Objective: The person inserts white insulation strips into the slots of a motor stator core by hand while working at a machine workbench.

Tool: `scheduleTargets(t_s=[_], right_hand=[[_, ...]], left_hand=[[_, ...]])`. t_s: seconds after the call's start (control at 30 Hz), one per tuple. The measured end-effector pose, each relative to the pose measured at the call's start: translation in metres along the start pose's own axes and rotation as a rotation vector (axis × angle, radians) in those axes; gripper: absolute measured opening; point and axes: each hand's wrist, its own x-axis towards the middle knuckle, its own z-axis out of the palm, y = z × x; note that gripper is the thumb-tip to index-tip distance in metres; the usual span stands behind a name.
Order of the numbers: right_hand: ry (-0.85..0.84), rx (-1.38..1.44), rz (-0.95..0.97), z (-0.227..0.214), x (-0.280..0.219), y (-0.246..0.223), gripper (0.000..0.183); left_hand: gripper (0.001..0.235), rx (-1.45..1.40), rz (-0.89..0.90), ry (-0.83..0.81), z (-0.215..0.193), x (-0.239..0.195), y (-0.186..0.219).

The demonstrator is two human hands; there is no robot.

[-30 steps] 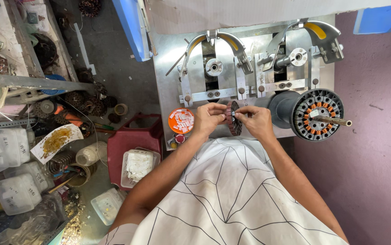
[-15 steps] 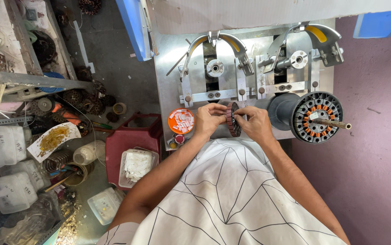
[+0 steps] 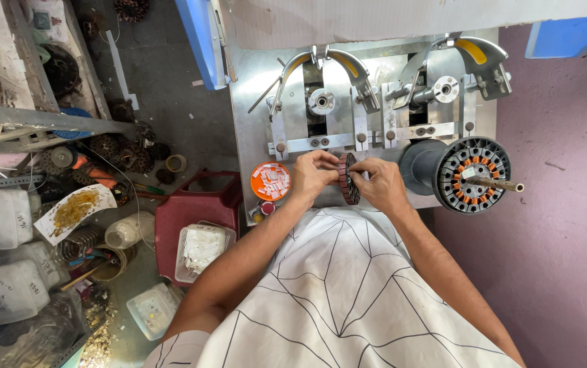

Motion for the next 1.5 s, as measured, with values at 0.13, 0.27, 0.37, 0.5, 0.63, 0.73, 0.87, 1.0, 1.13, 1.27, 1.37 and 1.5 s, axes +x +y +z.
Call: scheduleTargets(t_s=[0.13,0.27,0.37,0.5,0.63,0.73,0.87,1.0,1.13,1.27,1.37,1.5], right_hand=[[0.002,-0.002,0.001,0.000,0.000,-0.001,0.014],[-0.002,-0.003,0.004,0.001,0.000,0.000,0.014],[0.017,0.029,-0.014,0.002,-0.004,0.004,0.014],[0.024,0.150,0.197,-0.001,-0.021,0.012,0.022],[0.091,0.494,0.464,0.001,-0.049,0.027,0.016],[0.152,0.600,0.589,0.002,-0.062,0.037,0.016],[0.158,0.643,0.654,-0.002,-0.076,0.045,0.016],[0.146,0.671,0.571,-0.002,-0.080,0.047,0.015],[0.137,0.538,0.511,0.000,-0.081,0.047,0.015],[0.140,0.524,0.530,0.001,-0.080,0.046,0.015],[0.156,0.546,0.557,0.002,-0.079,0.047,0.016],[0.171,0.611,0.524,0.002,-0.072,0.046,0.017]], left_hand=[[0.027,0.021,0.001,-0.005,-0.002,0.003,-0.003],[0.029,-0.071,-0.040,-0.038,-0.004,0.008,-0.010],[0.031,-0.111,-0.024,-0.053,-0.004,0.009,-0.016],[0.038,-0.067,0.062,-0.105,-0.001,0.001,-0.020],[0.040,0.131,0.130,-0.141,0.013,-0.005,-0.021],[0.039,0.268,0.202,-0.149,0.026,-0.009,-0.021],[0.040,0.290,0.128,-0.161,0.033,-0.012,-0.024],[0.043,0.345,0.147,-0.183,0.034,-0.014,-0.022],[0.045,0.376,0.168,-0.174,0.034,-0.015,-0.018],[0.045,0.453,0.190,-0.124,0.037,-0.018,-0.016],[0.045,0.432,0.200,-0.129,0.036,-0.017,-0.017],[0.047,0.386,0.215,-0.147,0.034,-0.013,-0.019]])
